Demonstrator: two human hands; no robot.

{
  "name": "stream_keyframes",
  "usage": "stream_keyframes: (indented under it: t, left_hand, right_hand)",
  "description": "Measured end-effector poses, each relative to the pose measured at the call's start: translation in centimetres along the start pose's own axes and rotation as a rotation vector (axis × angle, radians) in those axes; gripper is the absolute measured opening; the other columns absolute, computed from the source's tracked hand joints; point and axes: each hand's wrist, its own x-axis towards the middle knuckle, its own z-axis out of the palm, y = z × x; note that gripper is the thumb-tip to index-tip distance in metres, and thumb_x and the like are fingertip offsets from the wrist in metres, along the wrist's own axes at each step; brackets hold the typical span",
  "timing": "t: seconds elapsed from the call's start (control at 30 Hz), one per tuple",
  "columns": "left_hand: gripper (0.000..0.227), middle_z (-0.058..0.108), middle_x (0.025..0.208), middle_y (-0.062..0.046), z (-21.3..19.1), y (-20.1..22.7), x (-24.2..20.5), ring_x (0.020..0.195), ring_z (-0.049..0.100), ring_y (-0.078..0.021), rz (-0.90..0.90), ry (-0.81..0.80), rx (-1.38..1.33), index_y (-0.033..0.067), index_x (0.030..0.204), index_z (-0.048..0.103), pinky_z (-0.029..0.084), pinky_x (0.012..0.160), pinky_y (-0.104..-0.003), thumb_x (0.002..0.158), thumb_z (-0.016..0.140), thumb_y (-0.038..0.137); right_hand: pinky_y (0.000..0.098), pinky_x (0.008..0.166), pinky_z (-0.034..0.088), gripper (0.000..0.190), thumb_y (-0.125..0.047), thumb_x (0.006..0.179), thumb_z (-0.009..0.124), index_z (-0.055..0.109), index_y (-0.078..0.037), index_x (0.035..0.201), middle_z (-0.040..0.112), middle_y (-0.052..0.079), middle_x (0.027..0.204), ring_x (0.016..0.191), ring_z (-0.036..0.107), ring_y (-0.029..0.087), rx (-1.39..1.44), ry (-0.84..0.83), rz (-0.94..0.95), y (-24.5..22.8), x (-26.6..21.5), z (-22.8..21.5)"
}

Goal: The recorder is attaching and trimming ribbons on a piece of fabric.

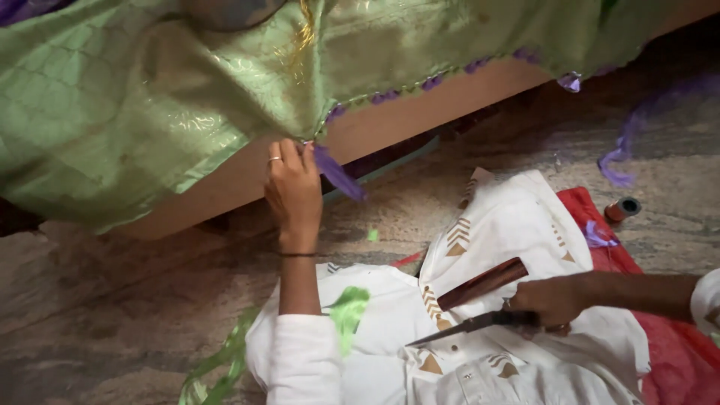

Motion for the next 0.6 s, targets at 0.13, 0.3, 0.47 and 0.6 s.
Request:
stream_keyframes:
  t: [0.13,0.3,0.47,0.6]
  left_hand:
    - [0.017,0.066,0.096,-0.014,0.7,-1.4,-1.3,0.078,0.069,-0.0267,-0.071,0.043,-0.262,0.0010,0.095,0.060,0.052,0.066,-0.042,0.103,0.065,0.015]
    - [0.011,0.070,0.101,-0.008,3.6,-5.3,-3.4,0.082,0.065,-0.0117,-0.352,0.054,-1.042,-0.0006,0.106,0.065,0.053,0.065,-0.028,0.105,0.062,0.010]
    - [0.012,0.073,0.102,-0.012,1.7,-3.3,-3.6,0.083,0.071,-0.0159,-0.513,-0.021,-1.373,0.0007,0.106,0.066,0.057,0.073,-0.029,0.104,0.061,0.011]
    - [0.007,0.072,0.104,-0.014,1.2,-3.1,-3.6,0.093,0.072,-0.0192,-0.553,-0.025,-1.691,0.0024,0.101,0.063,0.062,0.090,-0.036,0.102,0.061,0.009]
  right_hand:
    - [0.0367,0.052,0.052,0.014,-0.018,0.091,0.066,0.062,-0.005,0.093,0.062,0.006,0.063,0.054,0.065,0.018,0.230,-0.063,0.146,-4.8,-1.6,-4.8]
    - [0.0288,0.035,0.036,0.028,-0.040,0.094,0.069,0.065,-0.012,0.092,0.051,-0.001,0.049,0.036,0.048,0.010,0.502,0.222,0.203,-8.7,-1.5,-8.3]
    - [0.0266,0.037,0.028,0.038,-0.044,0.098,0.067,0.053,-0.011,0.086,0.042,-0.006,0.055,0.043,0.037,0.007,0.737,0.392,-0.172,-9.9,1.0,-9.5]
    - [0.0257,0.035,0.023,0.044,-0.050,0.092,0.068,0.046,-0.013,0.083,0.036,-0.007,0.052,0.041,0.032,0.005,0.984,0.363,-0.287,-11.3,2.7,-10.2]
